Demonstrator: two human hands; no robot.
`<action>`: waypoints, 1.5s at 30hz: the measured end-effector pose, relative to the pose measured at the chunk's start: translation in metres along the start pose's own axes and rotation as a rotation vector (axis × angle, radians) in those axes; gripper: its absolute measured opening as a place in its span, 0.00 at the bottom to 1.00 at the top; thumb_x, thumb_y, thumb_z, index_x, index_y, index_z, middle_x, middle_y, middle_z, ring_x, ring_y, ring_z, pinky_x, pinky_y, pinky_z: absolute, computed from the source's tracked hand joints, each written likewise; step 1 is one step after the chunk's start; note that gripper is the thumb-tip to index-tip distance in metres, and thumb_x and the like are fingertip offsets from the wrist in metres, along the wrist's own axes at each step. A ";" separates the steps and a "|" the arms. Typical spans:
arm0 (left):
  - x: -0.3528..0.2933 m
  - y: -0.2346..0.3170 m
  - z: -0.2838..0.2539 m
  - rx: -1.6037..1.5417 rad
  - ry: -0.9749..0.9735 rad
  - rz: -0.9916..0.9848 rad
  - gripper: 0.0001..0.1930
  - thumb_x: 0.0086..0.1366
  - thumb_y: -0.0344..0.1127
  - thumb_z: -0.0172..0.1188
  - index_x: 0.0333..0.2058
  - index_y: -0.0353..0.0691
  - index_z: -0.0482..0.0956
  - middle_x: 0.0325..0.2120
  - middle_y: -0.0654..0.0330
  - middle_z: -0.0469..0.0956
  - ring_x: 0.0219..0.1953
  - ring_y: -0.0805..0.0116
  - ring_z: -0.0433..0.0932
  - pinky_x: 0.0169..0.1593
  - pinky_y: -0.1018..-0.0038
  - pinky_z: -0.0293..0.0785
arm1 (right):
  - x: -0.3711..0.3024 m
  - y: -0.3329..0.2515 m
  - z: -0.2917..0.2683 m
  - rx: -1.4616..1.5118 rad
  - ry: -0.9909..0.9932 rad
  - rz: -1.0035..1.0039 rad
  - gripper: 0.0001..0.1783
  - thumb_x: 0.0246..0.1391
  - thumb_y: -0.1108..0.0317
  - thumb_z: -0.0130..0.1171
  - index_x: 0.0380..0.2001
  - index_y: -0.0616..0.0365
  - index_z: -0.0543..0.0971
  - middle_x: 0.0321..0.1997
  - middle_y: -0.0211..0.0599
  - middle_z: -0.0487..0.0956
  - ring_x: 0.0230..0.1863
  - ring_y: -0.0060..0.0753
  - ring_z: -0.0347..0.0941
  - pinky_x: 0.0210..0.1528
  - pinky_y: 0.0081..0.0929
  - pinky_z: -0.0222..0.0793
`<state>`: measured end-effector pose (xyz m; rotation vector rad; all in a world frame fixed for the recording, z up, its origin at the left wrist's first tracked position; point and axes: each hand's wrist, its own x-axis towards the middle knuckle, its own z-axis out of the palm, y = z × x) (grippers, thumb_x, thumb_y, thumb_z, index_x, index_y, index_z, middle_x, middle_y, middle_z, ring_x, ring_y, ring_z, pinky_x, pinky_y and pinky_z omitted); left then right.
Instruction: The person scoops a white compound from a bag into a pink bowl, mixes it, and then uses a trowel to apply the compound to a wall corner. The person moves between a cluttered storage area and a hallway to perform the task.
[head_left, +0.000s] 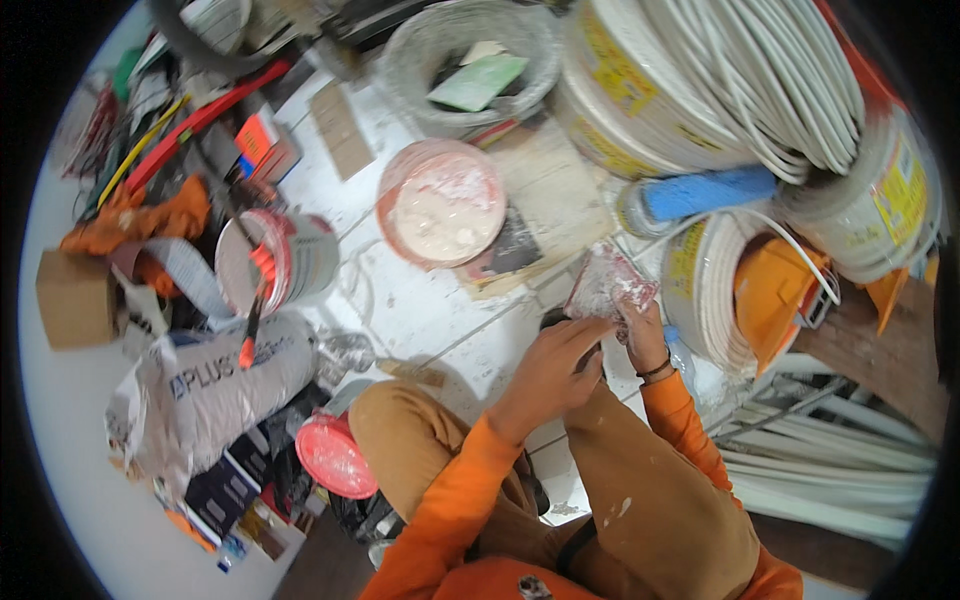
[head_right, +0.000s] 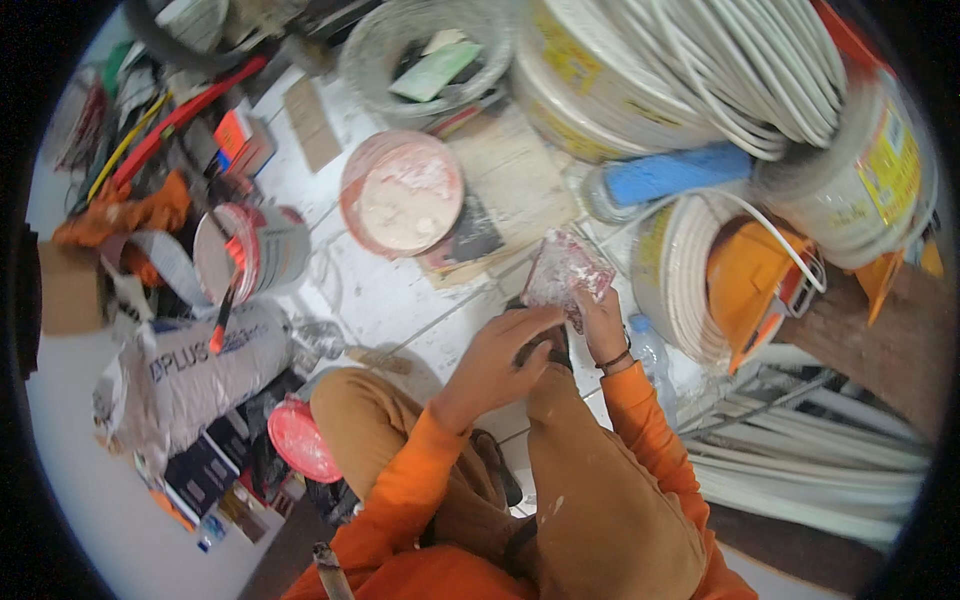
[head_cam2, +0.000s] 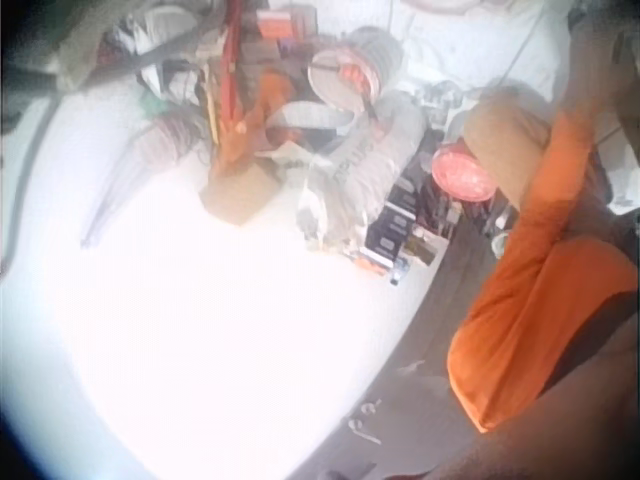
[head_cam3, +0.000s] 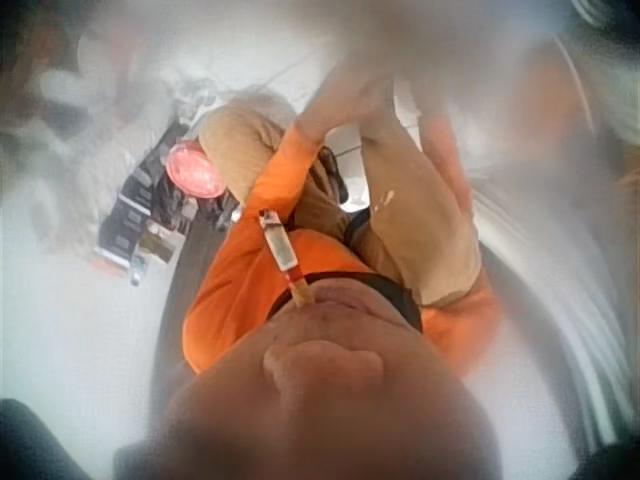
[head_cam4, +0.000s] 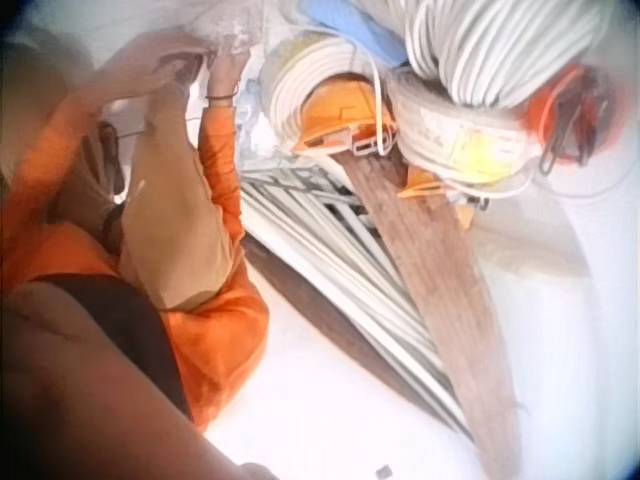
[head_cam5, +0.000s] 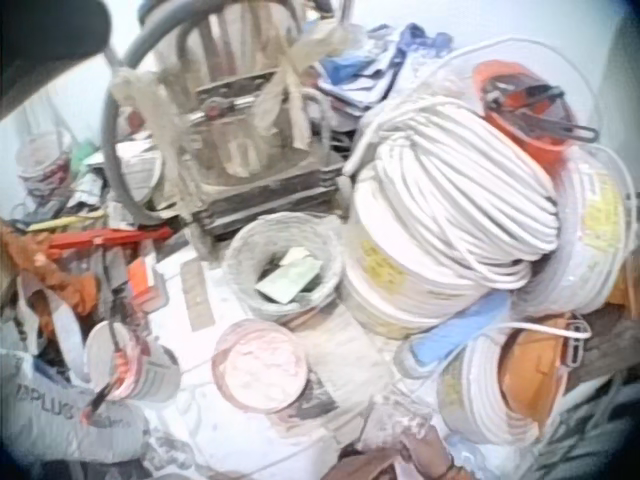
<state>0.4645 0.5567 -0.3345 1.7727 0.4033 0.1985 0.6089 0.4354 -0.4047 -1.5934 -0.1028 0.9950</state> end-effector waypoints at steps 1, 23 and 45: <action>-0.002 0.020 -0.013 -0.065 -0.032 0.040 0.17 0.58 0.25 0.56 0.47 0.34 0.77 0.48 0.48 0.77 0.52 0.48 0.74 0.57 0.62 0.69 | 0.000 -0.004 -0.005 -0.026 0.024 -0.094 0.13 0.56 0.71 0.57 0.44 0.66 0.75 0.37 0.30 0.78 0.39 0.25 0.73 0.46 0.26 0.70; -0.096 0.150 -0.057 -1.044 0.175 0.626 0.39 0.67 0.68 0.30 0.66 0.48 0.57 0.54 0.37 0.71 0.49 0.32 0.75 0.55 0.47 0.67 | 0.019 -0.008 0.021 -0.480 -0.314 -0.231 0.11 0.57 0.72 0.46 0.34 0.67 0.78 0.33 0.37 0.78 0.39 0.25 0.71 0.47 0.23 0.65; -0.120 -0.026 0.018 -1.777 1.051 -0.744 0.05 0.68 0.33 0.55 0.41 0.45 0.74 0.48 0.63 0.78 0.35 0.73 0.75 0.43 0.73 0.72 | 0.046 0.014 0.094 -0.948 -0.312 -0.518 0.15 0.53 0.66 0.58 0.39 0.67 0.78 0.34 0.51 0.81 0.35 0.37 0.78 0.40 0.30 0.70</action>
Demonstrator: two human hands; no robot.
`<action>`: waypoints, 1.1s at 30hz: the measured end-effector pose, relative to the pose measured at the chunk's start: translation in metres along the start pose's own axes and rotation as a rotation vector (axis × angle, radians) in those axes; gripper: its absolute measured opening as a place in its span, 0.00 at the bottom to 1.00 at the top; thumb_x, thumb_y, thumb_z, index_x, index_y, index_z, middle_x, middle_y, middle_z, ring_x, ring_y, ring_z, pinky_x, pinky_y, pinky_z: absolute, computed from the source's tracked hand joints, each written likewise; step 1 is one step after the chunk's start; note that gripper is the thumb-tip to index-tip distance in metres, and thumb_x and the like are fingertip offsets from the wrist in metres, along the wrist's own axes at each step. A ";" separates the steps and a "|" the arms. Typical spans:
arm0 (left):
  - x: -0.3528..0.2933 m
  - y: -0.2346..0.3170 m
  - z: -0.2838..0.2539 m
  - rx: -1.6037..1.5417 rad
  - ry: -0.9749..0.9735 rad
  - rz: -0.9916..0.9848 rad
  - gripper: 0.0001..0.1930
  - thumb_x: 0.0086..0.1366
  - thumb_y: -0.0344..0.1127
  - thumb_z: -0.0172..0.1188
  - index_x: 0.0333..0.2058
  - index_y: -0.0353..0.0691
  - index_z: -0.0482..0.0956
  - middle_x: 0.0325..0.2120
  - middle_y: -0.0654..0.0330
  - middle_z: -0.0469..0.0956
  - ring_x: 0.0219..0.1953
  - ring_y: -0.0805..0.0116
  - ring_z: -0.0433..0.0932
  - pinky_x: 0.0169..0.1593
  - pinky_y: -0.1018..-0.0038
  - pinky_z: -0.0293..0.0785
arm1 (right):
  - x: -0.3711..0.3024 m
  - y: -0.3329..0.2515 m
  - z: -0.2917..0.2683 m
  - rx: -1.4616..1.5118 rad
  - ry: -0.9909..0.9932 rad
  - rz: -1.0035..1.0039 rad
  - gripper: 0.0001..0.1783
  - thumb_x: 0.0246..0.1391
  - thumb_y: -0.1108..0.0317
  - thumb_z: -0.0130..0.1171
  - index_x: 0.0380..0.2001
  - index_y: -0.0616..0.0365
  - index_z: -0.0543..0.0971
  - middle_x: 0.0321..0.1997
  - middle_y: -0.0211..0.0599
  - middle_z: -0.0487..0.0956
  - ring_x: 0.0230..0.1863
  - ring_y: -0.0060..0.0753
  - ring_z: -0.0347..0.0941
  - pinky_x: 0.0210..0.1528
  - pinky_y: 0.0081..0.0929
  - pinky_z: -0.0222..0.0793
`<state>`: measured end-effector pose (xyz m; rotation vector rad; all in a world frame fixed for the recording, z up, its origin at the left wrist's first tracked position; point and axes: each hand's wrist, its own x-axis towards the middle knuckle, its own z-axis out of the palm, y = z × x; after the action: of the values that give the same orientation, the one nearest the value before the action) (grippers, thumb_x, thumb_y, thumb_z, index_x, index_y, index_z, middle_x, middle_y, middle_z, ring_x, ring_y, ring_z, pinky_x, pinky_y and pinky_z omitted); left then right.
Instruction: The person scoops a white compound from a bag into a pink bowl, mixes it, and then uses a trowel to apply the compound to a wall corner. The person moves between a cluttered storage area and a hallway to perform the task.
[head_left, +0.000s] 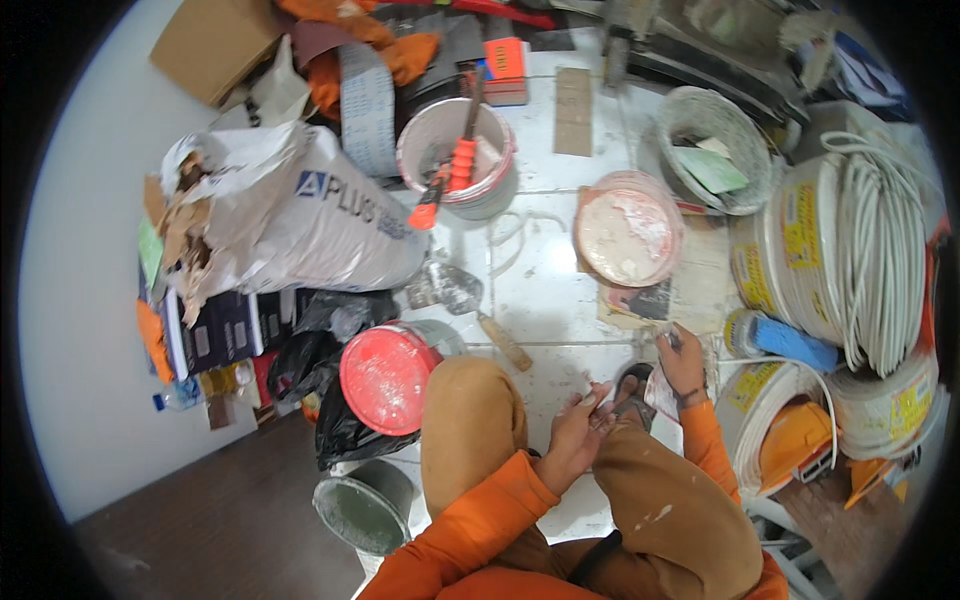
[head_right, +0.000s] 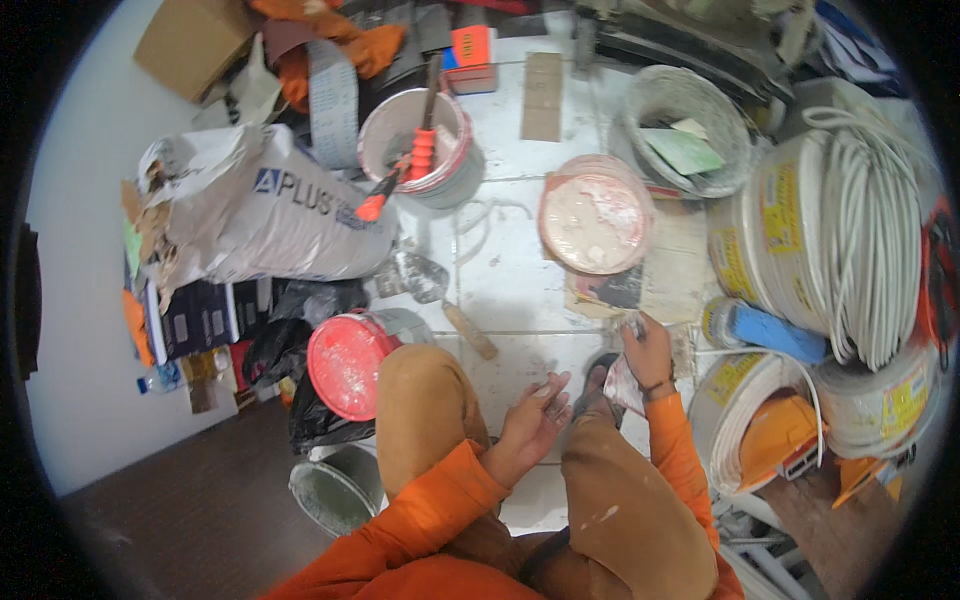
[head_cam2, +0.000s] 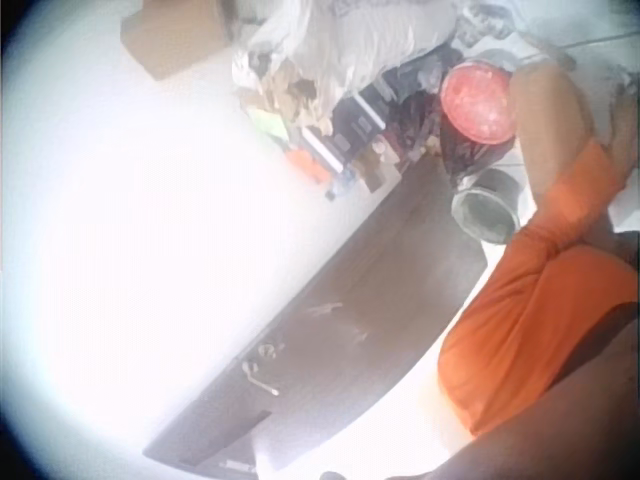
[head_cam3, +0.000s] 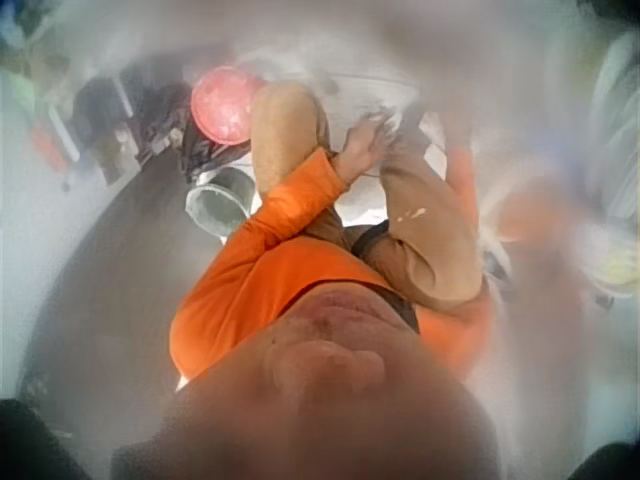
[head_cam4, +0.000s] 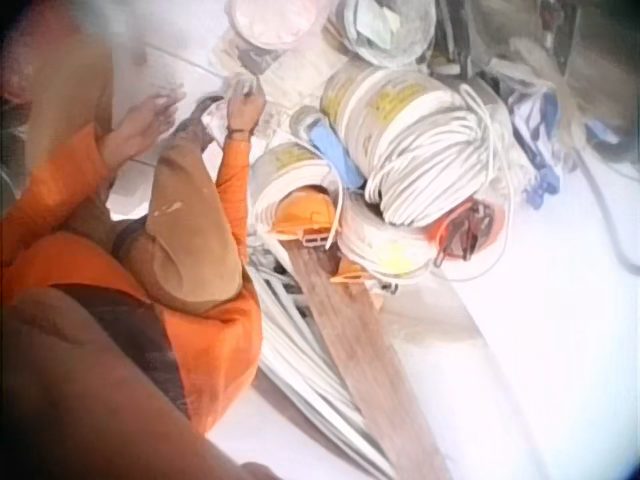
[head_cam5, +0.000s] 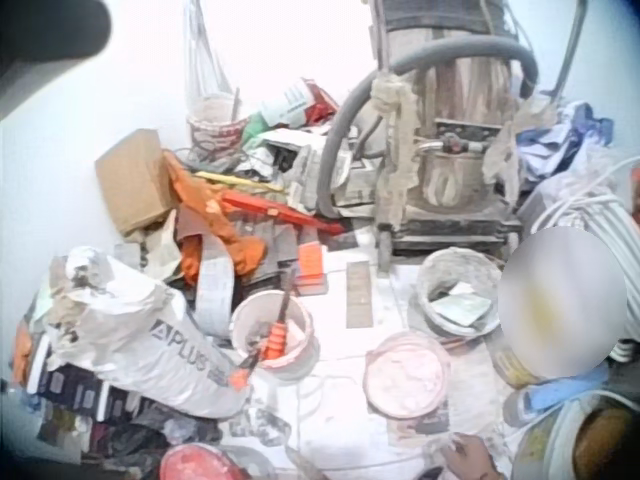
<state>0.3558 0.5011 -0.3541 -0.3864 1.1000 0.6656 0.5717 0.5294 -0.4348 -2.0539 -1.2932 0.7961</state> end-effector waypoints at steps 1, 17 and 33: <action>0.011 -0.009 -0.010 -0.007 0.021 -0.014 0.05 0.67 0.33 0.55 0.42 0.45 0.73 0.47 0.63 0.78 0.34 0.74 0.74 0.42 0.74 0.72 | 0.007 0.013 -0.002 -0.095 0.094 -0.002 0.15 0.54 0.66 0.58 0.39 0.68 0.78 0.35 0.51 0.81 0.36 0.37 0.78 0.41 0.30 0.70; -0.005 0.046 0.037 0.251 -0.145 0.302 0.17 0.70 0.34 0.48 0.56 0.40 0.66 0.51 0.55 0.72 0.38 0.68 0.74 0.44 0.69 0.73 | 0.123 0.029 0.026 0.210 0.099 -0.088 0.19 0.59 0.66 0.45 0.50 0.63 0.72 0.42 0.61 0.78 0.46 0.62 0.74 0.49 0.42 0.69; 0.026 0.104 0.110 0.532 -0.348 0.655 0.35 0.60 0.37 0.66 0.61 0.33 0.58 0.47 0.55 0.73 0.48 0.73 0.72 0.46 0.74 0.74 | 0.004 0.051 -0.123 0.119 -0.059 -0.122 0.24 0.64 0.66 0.48 0.60 0.66 0.65 0.56 0.43 0.69 0.55 0.33 0.65 0.57 0.28 0.62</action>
<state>0.3699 0.6525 -0.3281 0.5565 1.0139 0.9298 0.6934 0.4957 -0.3926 -1.8527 -1.3554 0.8628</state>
